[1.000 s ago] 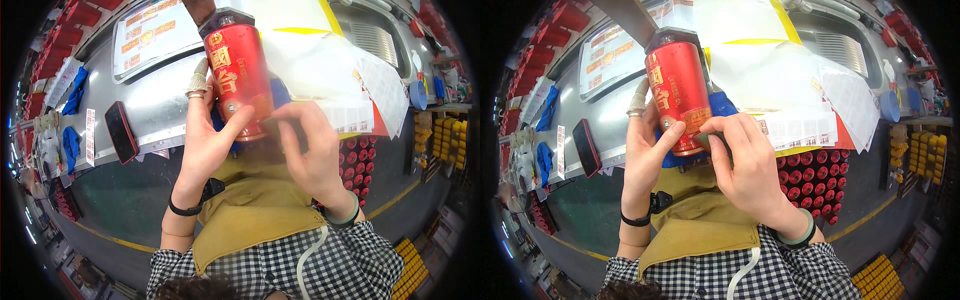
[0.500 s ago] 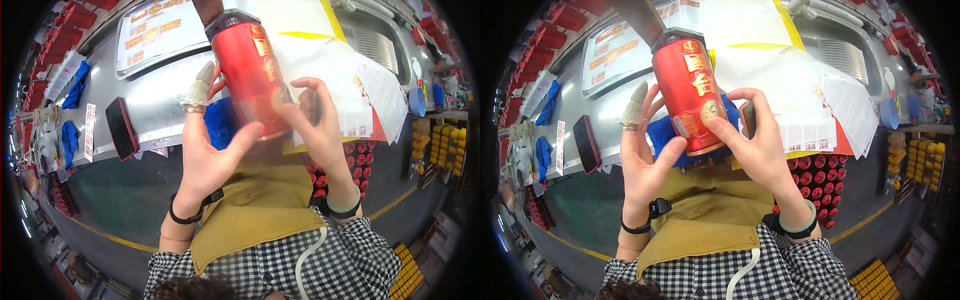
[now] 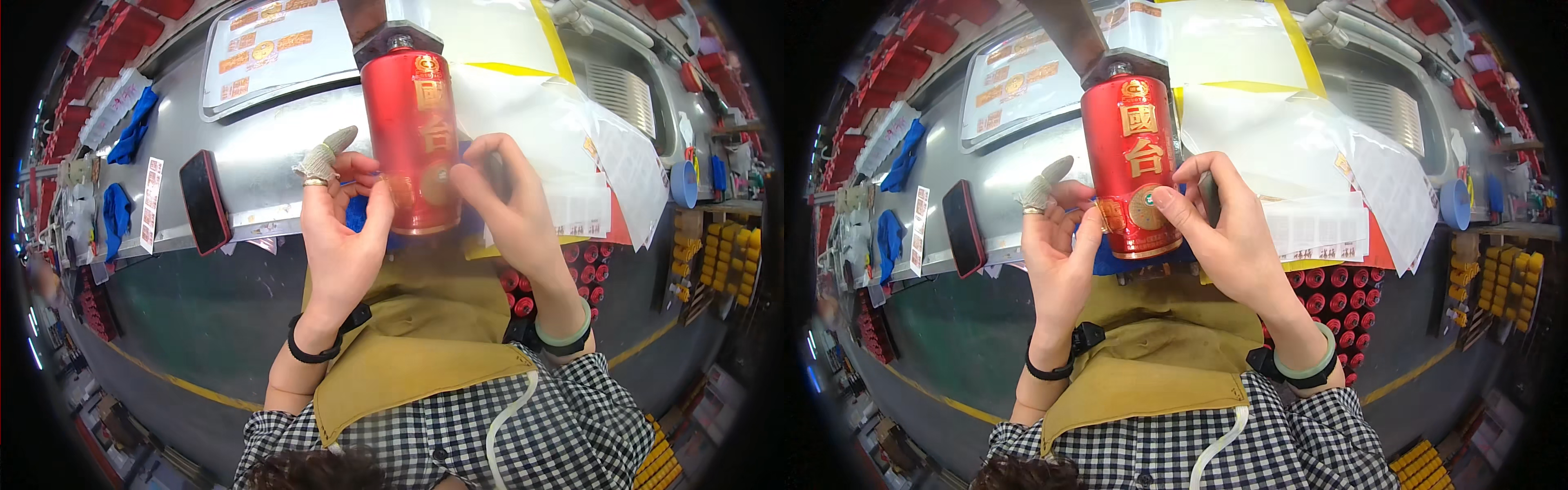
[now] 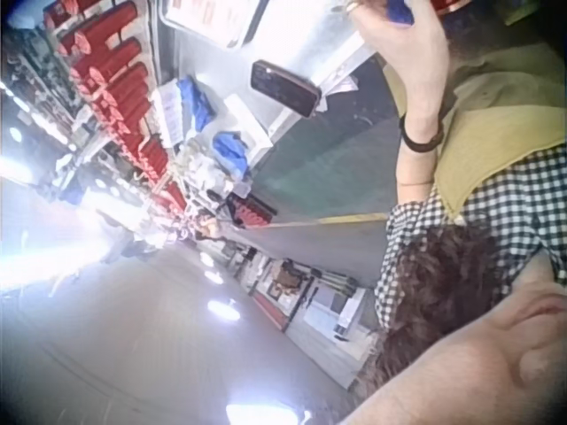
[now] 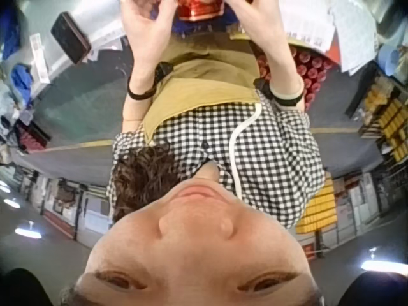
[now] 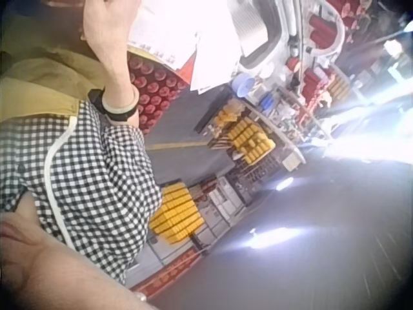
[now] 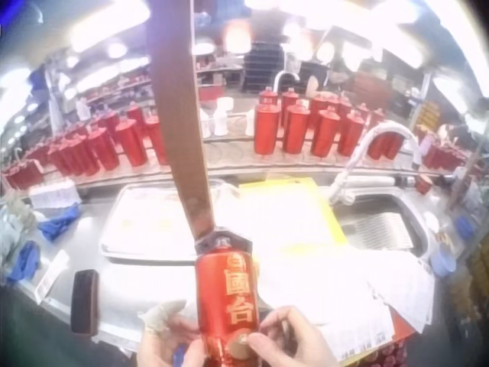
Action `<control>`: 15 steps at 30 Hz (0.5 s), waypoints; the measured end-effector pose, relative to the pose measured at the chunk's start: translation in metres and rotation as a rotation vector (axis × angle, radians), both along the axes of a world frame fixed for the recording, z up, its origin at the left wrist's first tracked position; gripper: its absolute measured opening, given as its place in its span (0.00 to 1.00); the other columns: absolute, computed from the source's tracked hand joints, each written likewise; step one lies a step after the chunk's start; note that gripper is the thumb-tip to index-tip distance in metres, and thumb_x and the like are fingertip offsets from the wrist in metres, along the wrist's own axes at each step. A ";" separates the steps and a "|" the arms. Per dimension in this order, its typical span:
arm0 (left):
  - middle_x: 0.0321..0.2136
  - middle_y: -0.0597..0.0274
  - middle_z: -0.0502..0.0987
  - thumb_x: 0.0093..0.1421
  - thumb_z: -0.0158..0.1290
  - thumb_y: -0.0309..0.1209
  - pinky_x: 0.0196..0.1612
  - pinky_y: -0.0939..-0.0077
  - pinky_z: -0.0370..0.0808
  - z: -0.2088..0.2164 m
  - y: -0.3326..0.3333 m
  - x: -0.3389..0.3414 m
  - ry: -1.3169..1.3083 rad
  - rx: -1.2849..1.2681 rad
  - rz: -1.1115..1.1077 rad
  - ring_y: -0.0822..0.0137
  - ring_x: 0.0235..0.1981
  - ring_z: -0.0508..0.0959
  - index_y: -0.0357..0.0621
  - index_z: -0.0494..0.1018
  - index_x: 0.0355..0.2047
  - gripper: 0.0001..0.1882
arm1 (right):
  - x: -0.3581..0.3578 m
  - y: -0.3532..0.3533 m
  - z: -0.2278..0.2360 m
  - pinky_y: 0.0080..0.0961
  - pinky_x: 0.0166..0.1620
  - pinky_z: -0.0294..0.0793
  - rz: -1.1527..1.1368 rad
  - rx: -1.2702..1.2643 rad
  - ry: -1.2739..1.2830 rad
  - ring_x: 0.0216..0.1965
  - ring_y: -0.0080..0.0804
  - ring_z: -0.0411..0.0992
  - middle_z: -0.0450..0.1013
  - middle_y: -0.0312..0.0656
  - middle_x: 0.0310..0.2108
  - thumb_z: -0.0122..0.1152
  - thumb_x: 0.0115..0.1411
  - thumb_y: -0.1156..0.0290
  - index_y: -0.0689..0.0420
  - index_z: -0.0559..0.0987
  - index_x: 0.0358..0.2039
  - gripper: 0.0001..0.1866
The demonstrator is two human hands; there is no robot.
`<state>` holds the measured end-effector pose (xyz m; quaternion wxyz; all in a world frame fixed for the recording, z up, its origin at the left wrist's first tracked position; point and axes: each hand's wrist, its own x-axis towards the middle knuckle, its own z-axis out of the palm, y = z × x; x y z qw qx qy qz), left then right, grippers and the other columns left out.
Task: Manually applying gold-foil labels to red cylindrical containers on a factory line.
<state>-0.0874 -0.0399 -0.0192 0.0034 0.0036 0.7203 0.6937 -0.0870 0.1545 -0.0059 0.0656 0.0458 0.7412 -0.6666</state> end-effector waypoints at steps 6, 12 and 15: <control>0.46 0.60 0.73 0.66 0.51 0.16 0.52 0.75 0.74 -0.003 -0.006 0.001 -0.092 0.128 0.023 0.72 0.47 0.76 0.35 0.60 0.66 0.28 | -0.005 -0.012 0.003 0.27 0.40 0.72 -0.048 0.233 -0.075 0.32 0.27 0.66 0.68 0.38 0.31 0.80 0.51 0.54 0.63 0.68 0.45 0.35; 0.46 0.58 0.73 0.66 0.54 0.17 0.50 0.74 0.77 0.003 -0.014 -0.004 -0.180 0.315 -0.040 0.70 0.45 0.78 0.35 0.60 0.65 0.29 | -0.008 -0.015 -0.008 0.22 0.36 0.70 -0.027 0.081 -0.053 0.33 0.20 0.65 0.68 0.36 0.32 0.80 0.53 0.58 0.60 0.66 0.43 0.33; 0.46 0.57 0.72 0.63 0.54 0.14 0.51 0.76 0.78 0.016 -0.014 -0.008 -0.245 0.416 -0.066 0.72 0.45 0.77 0.33 0.58 0.65 0.30 | -0.010 -0.009 -0.009 0.20 0.35 0.68 -0.008 0.001 -0.153 0.33 0.18 0.64 0.68 0.35 0.31 0.80 0.53 0.59 0.59 0.65 0.44 0.32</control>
